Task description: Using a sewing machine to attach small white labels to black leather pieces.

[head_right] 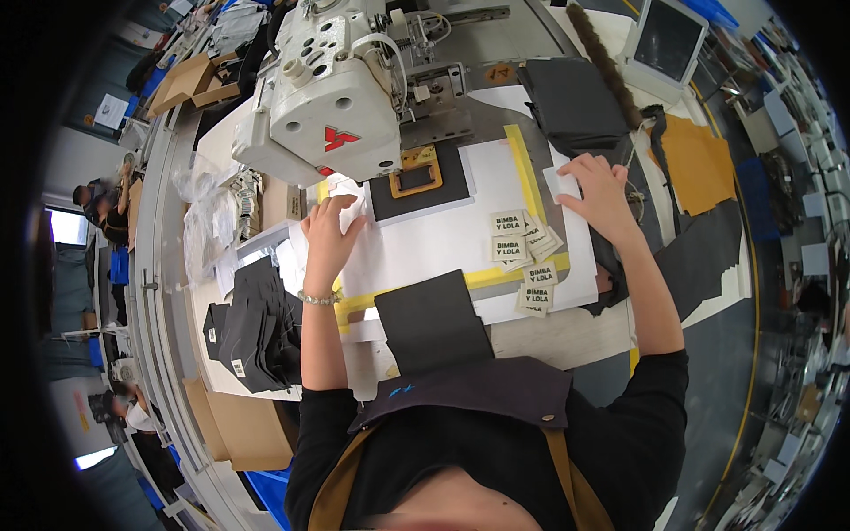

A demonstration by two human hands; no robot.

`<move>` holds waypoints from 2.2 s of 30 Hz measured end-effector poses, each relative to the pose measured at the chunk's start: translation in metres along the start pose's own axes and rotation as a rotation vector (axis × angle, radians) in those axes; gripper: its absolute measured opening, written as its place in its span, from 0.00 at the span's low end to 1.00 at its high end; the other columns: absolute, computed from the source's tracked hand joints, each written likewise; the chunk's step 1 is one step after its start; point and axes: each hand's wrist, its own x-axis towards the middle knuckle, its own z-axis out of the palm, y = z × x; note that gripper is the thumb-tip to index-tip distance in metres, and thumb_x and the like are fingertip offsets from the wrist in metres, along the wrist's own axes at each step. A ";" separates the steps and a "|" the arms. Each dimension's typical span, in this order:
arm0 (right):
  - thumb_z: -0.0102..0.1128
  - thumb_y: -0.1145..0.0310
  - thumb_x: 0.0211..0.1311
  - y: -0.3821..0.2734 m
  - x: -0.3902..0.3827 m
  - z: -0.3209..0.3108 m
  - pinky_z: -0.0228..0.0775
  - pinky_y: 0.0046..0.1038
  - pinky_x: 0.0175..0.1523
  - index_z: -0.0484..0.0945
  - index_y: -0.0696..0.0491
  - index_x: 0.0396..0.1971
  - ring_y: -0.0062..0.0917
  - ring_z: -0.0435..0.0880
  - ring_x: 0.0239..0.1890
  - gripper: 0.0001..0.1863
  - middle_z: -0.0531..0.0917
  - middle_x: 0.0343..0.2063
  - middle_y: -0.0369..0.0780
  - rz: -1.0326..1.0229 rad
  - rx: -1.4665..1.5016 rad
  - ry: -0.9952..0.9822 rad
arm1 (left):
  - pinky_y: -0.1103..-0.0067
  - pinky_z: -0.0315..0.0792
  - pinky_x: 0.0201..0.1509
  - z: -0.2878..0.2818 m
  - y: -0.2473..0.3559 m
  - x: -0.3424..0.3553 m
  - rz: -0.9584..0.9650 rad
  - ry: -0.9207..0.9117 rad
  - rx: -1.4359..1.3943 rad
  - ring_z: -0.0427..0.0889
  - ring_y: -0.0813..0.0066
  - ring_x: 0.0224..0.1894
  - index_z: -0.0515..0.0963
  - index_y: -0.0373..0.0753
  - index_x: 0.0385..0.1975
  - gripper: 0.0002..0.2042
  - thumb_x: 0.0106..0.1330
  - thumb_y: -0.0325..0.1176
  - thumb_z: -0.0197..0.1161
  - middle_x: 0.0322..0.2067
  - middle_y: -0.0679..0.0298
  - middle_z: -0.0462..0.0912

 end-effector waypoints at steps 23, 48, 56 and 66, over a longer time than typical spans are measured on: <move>0.63 0.74 0.48 -0.094 0.011 0.031 0.60 0.26 0.35 0.76 0.50 0.25 0.23 0.75 0.23 0.05 0.79 0.22 0.31 -0.592 0.146 0.203 | 0.75 0.71 0.34 0.002 0.096 -0.014 0.185 0.051 -0.521 0.79 0.68 0.28 0.79 0.41 0.39 0.13 0.53 0.27 0.69 0.32 0.65 0.81; 0.63 0.73 0.54 -0.117 0.100 0.106 0.70 0.32 0.53 0.82 0.55 0.32 0.33 0.82 0.42 0.06 0.85 0.41 0.38 -0.578 0.469 0.060 | 0.73 0.70 0.56 0.039 0.037 0.016 0.385 0.054 -0.057 0.79 0.68 0.51 0.80 0.39 0.43 0.14 0.55 0.29 0.65 0.46 0.63 0.82; 0.61 0.71 0.55 -0.115 0.105 0.107 0.64 0.31 0.55 0.83 0.54 0.30 0.26 0.82 0.42 0.05 0.86 0.41 0.36 -0.633 0.358 0.051 | 0.67 0.65 0.62 0.042 0.045 0.012 0.438 0.019 0.165 0.74 0.66 0.58 0.77 0.35 0.49 0.20 0.59 0.37 0.64 0.51 0.59 0.80; 0.64 0.69 0.55 -0.113 0.108 0.100 0.55 0.30 0.52 0.85 0.50 0.33 0.22 0.80 0.42 0.06 0.85 0.39 0.32 -0.715 0.236 -0.020 | 0.68 0.60 0.62 0.058 0.071 0.002 0.274 -0.020 0.285 0.70 0.64 0.60 0.73 0.32 0.54 0.28 0.60 0.47 0.62 0.54 0.54 0.76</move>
